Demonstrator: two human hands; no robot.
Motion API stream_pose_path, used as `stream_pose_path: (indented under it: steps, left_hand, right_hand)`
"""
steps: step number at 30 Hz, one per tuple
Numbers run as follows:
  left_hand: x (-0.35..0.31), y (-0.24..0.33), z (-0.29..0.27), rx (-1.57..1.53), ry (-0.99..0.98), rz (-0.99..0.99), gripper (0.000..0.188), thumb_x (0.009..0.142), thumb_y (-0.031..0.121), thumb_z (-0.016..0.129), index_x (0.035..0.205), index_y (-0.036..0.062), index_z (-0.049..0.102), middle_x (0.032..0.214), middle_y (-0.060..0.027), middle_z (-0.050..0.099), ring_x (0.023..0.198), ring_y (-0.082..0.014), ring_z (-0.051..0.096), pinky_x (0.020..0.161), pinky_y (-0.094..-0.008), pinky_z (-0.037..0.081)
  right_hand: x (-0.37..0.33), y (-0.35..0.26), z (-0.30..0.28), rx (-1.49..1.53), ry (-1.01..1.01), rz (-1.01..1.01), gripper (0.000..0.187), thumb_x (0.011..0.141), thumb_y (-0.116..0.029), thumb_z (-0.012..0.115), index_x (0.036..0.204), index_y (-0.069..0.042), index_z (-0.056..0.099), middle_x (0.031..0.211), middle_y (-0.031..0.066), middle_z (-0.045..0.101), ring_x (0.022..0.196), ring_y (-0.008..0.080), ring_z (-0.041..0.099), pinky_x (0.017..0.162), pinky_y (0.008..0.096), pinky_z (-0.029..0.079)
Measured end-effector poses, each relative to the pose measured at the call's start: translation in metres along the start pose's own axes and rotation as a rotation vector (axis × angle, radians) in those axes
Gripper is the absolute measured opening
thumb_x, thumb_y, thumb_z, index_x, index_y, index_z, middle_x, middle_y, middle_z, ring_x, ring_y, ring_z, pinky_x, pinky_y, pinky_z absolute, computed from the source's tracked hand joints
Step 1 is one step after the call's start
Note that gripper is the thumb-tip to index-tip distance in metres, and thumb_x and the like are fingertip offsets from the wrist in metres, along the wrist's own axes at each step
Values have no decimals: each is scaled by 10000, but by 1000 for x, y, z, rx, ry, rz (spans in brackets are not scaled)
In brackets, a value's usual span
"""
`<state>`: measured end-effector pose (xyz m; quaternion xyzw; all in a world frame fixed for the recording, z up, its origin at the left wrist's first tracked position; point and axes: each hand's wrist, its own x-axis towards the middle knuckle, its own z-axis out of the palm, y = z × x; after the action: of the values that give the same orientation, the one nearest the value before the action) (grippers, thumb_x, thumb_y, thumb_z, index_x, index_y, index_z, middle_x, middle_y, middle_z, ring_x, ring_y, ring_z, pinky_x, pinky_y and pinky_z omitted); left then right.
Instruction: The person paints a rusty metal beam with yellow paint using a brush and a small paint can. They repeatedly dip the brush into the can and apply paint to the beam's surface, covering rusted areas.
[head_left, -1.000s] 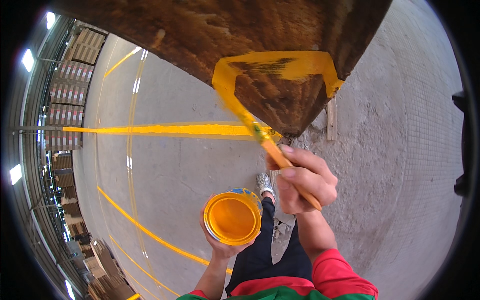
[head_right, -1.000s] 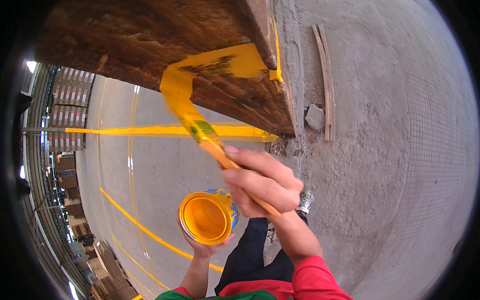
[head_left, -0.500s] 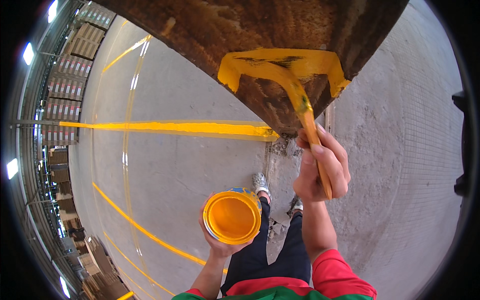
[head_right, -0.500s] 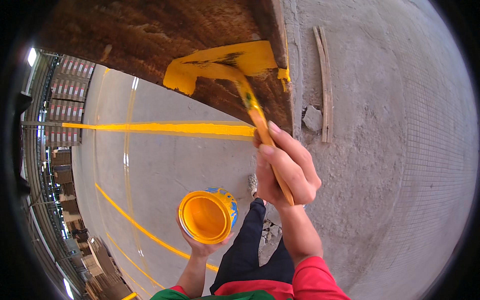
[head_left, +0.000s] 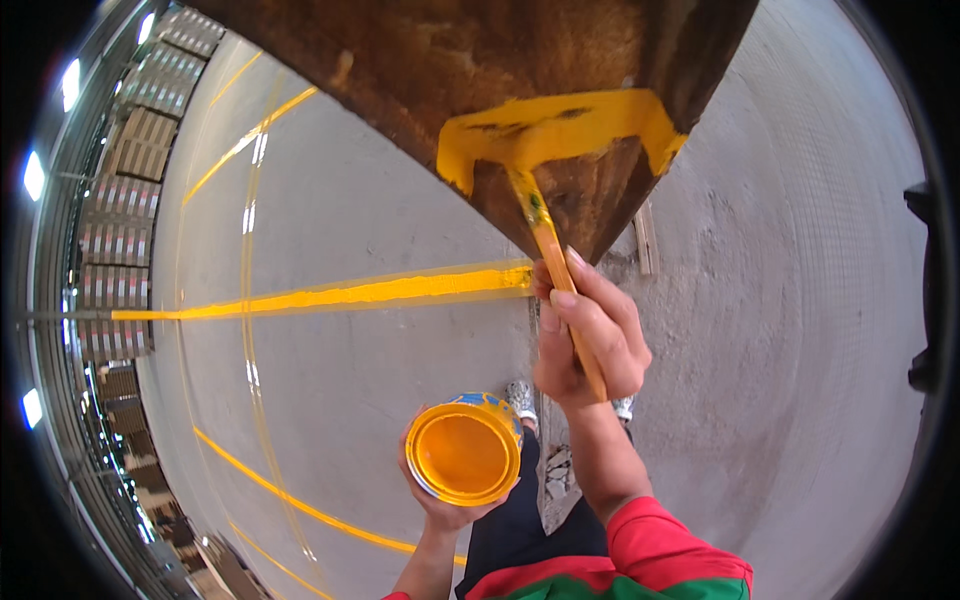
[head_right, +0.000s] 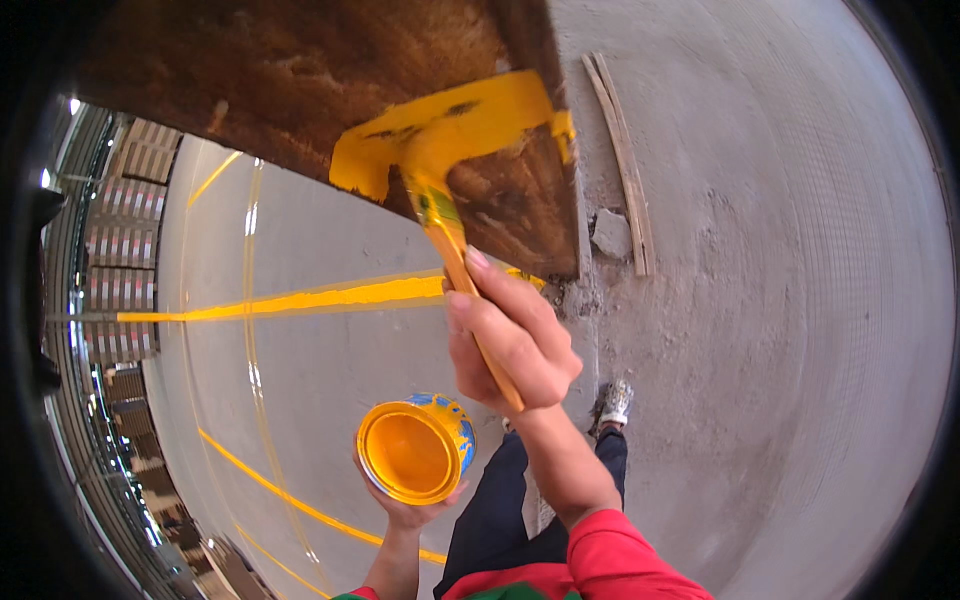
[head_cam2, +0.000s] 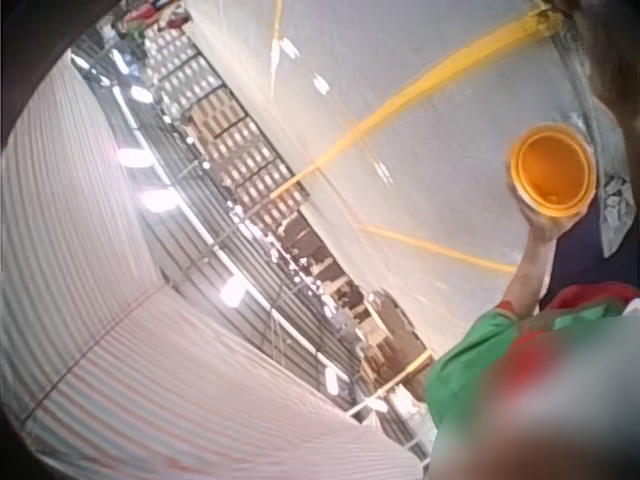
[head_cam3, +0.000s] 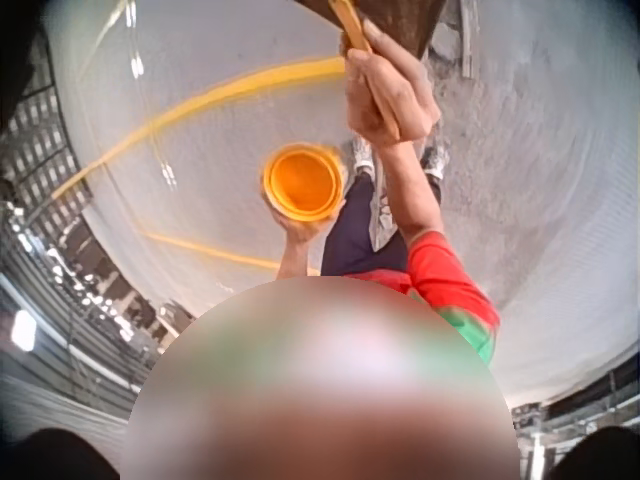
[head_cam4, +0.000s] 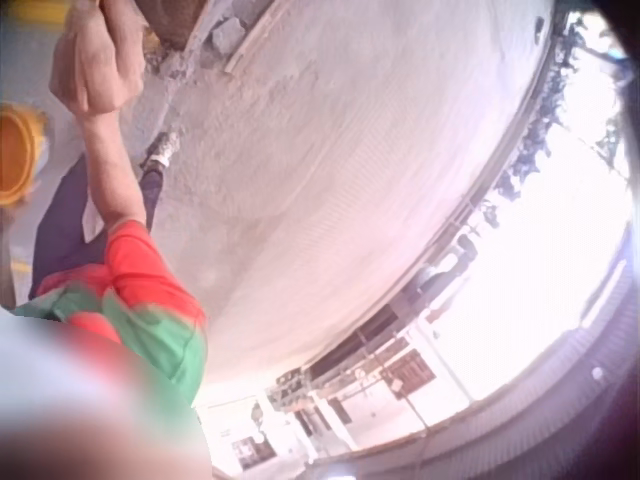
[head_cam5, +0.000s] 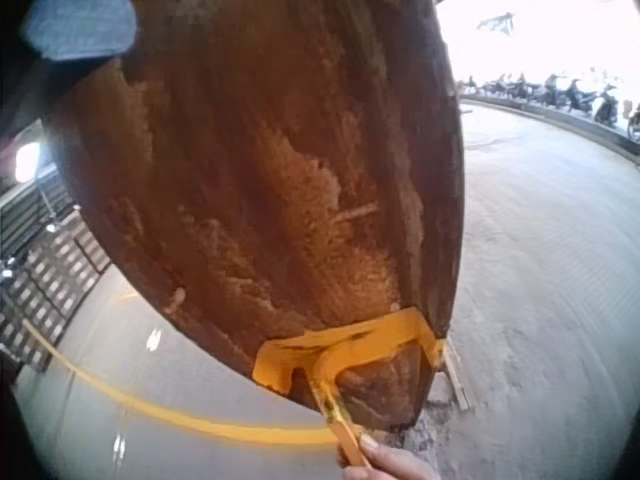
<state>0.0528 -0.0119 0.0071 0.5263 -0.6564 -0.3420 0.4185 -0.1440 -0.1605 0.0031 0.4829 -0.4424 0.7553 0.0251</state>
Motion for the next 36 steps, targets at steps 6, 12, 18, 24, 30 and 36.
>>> stream_pose_path:
  steps: [6,12,18,24,30,36]
  left_hand:
    - [31,-39,-29,-55,-94,115,1280,573,309,997,1526,44,185,1503,-212,358,1321,-331,499,1104,-464,444]
    - [50,-54,-68,-21,-229,154,1269,557,279,1002,1515,36,205,1510,-210,346,1314,-330,507,1087,-451,464]
    - [54,-52,-66,-11,-289,165,1284,553,313,993,1519,40,193,1520,-204,337,1341,-338,477,1109,-467,433]
    - [51,-53,-67,21,-293,154,1303,558,364,984,1528,46,173,1529,-211,332,1370,-353,446,1137,-491,398]
    - [44,-65,-75,-55,-257,164,1296,561,311,992,1527,30,175,1526,-210,329,1327,-330,500,1101,-458,454]
    - [38,-68,-79,-40,-255,159,1313,564,344,991,1533,33,162,1533,-212,321,1332,-339,496,1108,-472,449]
  right_hand:
    - [-3,2,-19,252,19,81,116,908,61,650,1021,53,672,1089,293,682,841,346,752,711,380,647]
    - [3,9,-23,162,11,32,143,876,89,672,1013,50,682,1091,282,695,863,331,758,728,355,644]
    - [4,9,-25,-133,99,-40,117,951,14,634,1065,38,641,1138,304,669,912,361,741,754,378,642]
    - [-5,0,-13,-210,320,-127,123,891,52,672,1013,50,682,1091,296,691,879,325,758,753,334,637]
    - [-10,1,21,-183,206,-98,198,764,97,734,958,55,720,1031,297,715,852,315,753,758,319,609]
    - [-14,-8,4,152,137,44,152,843,92,688,990,62,712,1078,281,706,865,321,756,730,342,628]
